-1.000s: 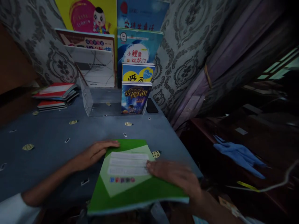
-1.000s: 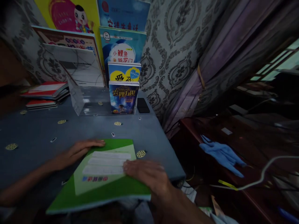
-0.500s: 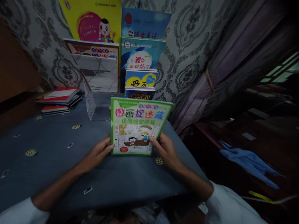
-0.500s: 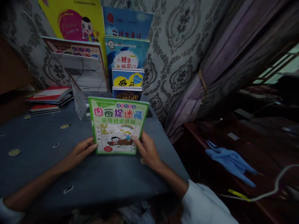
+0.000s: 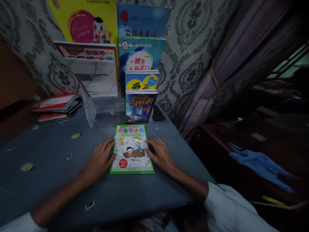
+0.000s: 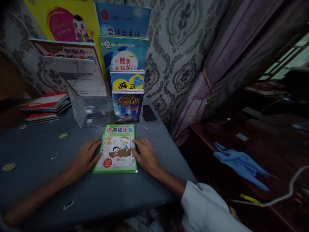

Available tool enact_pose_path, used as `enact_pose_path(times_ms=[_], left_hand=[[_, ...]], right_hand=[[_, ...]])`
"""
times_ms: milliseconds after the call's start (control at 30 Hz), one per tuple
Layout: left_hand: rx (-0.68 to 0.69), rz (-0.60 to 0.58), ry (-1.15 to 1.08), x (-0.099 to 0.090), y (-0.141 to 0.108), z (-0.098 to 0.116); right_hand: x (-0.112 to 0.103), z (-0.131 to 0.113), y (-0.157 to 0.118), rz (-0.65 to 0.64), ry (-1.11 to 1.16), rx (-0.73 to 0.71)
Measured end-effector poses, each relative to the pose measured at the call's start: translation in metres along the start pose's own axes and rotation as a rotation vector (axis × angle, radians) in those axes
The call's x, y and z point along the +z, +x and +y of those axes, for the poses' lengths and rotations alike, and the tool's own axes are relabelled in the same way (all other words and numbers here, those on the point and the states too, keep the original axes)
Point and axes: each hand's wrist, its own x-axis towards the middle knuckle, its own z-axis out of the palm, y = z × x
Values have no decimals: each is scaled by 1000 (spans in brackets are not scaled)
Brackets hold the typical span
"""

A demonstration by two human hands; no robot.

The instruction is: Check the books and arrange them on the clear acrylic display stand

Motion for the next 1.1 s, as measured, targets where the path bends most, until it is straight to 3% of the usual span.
enact_pose_path(times_ms=[133, 300, 500, 600, 667, 800, 900, 1000, 1100], left_hand=[[62, 73, 114, 21, -4, 3], [59, 83, 194, 24, -3, 9], [81, -34, 209, 1, 9, 13], [96, -124, 212, -15, 27, 10], [101, -122, 194, -20, 45, 5], [83, -62, 97, -6, 77, -8], [56, -34, 51, 11, 86, -16], [64, -2, 55, 22, 86, -21], [89, 16, 66, 24, 83, -23]], right_hand=[[6, 7, 5, -18, 0, -13], [10, 13, 14, -50, 10, 11], [2, 10, 16, -74, -52, -14], [-8, 1, 21, -89, -125, -24], [-11, -9, 30, -99, -149, -59], [9, -33, 65, -181, -83, -247], [33, -40, 92, -237, -45, -316], [43, -26, 105, -252, -54, -309], [34, 4, 103, -203, -63, -227]])
